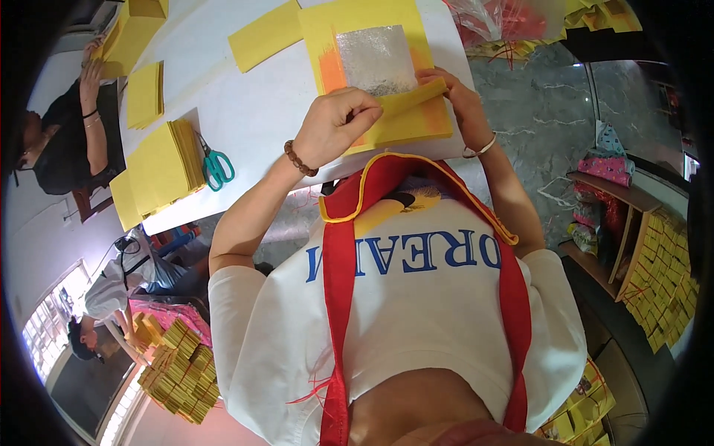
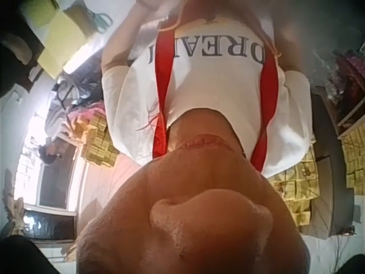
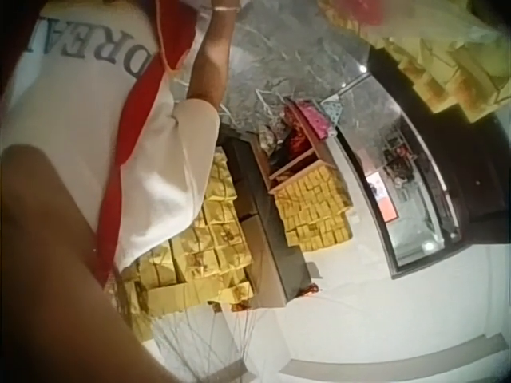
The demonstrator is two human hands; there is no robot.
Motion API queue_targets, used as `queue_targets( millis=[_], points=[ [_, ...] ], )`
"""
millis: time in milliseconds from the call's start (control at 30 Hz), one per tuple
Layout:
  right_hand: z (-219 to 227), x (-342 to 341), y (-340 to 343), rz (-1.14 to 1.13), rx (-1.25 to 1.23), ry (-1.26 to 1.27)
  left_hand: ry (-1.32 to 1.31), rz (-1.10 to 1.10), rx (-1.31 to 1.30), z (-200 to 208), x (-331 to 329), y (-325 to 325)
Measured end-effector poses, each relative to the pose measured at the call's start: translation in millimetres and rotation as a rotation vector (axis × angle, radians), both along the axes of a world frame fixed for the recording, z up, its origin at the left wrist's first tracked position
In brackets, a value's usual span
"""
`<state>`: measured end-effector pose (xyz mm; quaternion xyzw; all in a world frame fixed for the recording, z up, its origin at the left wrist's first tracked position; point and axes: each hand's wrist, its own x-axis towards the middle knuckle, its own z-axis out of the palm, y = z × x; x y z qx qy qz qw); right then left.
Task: Folding and stacking yellow ceremonial paper sheets with silver foil squares.
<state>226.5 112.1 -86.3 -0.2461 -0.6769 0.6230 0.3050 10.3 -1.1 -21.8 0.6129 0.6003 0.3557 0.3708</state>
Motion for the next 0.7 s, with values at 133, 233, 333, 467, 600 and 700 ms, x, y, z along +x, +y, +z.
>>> queue_targets(
  millis=[133,233,333,467,600,700],
  points=[
    [-2,-3,1,-0.044,0.0,-0.072,-0.098,-0.008,-0.173,8,-6,4],
    [-10,1,8,-0.002,0.027,-0.029,-0.058,-0.189,0.035,16,-23,5],
    [-8,-1,6,-0.013,-0.322,0.052,0.185,-0.259,0.266,18,-40,0],
    [-11,0,12,0.047,-0.21,0.066,0.69,-0.12,0.419,-9,-46,-2],
    [21,-3,11,-0.107,0.689,-0.197,0.74,-0.071,0.513,1,-40,-14],
    [42,6,8,0.025,0.905,-0.294,0.755,-0.14,0.501,12,-33,-28]
  ],
)
